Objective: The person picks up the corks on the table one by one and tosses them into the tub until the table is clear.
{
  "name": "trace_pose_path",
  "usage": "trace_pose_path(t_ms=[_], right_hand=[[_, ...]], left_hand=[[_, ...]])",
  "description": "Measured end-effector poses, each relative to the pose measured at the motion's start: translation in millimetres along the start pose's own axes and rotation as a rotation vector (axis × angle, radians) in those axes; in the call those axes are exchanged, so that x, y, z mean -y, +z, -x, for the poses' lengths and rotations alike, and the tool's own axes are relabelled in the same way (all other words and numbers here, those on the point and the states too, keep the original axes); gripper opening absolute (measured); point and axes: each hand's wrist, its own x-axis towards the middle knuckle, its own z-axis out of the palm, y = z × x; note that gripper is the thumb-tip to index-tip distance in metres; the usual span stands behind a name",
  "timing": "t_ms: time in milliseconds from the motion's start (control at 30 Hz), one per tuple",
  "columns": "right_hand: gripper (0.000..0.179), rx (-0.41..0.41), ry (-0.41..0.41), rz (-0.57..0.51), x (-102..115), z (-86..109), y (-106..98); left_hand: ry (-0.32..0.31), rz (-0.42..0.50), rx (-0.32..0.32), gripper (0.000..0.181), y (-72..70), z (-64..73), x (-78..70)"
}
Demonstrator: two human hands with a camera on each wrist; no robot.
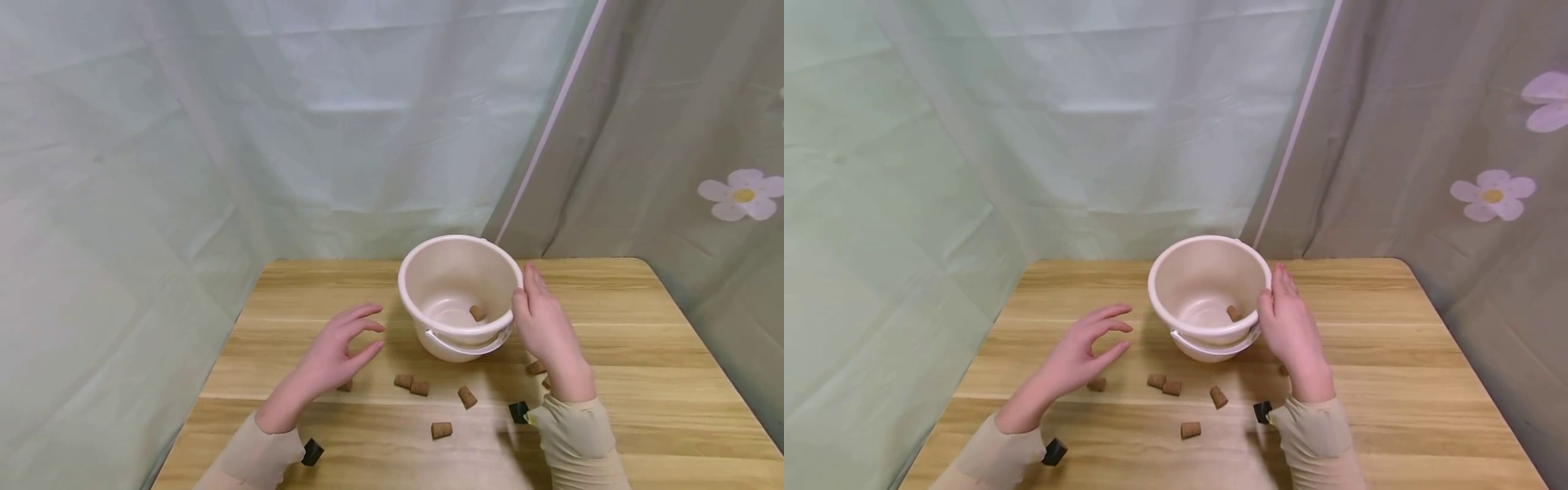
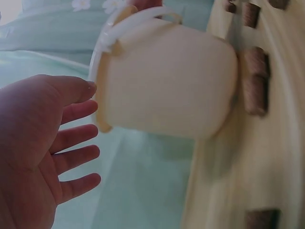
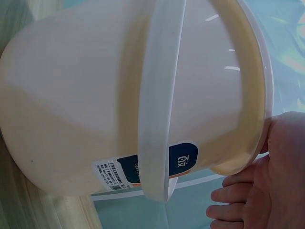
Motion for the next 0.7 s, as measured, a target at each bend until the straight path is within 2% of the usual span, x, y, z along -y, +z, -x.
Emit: trace_pose_path(t_ms=[300,567,700], right_hand=[[0.066,-0.018,-0.005,-0.006,1.1,0.1,0.5],[0.066,-0.021,-0.003,-0.001,1.6,0.7,0.6],[0.066,-0.015,-0.002,0.012,1.7,0.2,0.9]], left_hand=[[-0.083,-0.079,0.054,0.016,-1.5,32.3,19.0],[-0.122,-0.110,0.068,0.019,-1.6,58.6,36.3],[-0.165,-0.119,0.083,0.023,-1.7,71.9,43.6]])
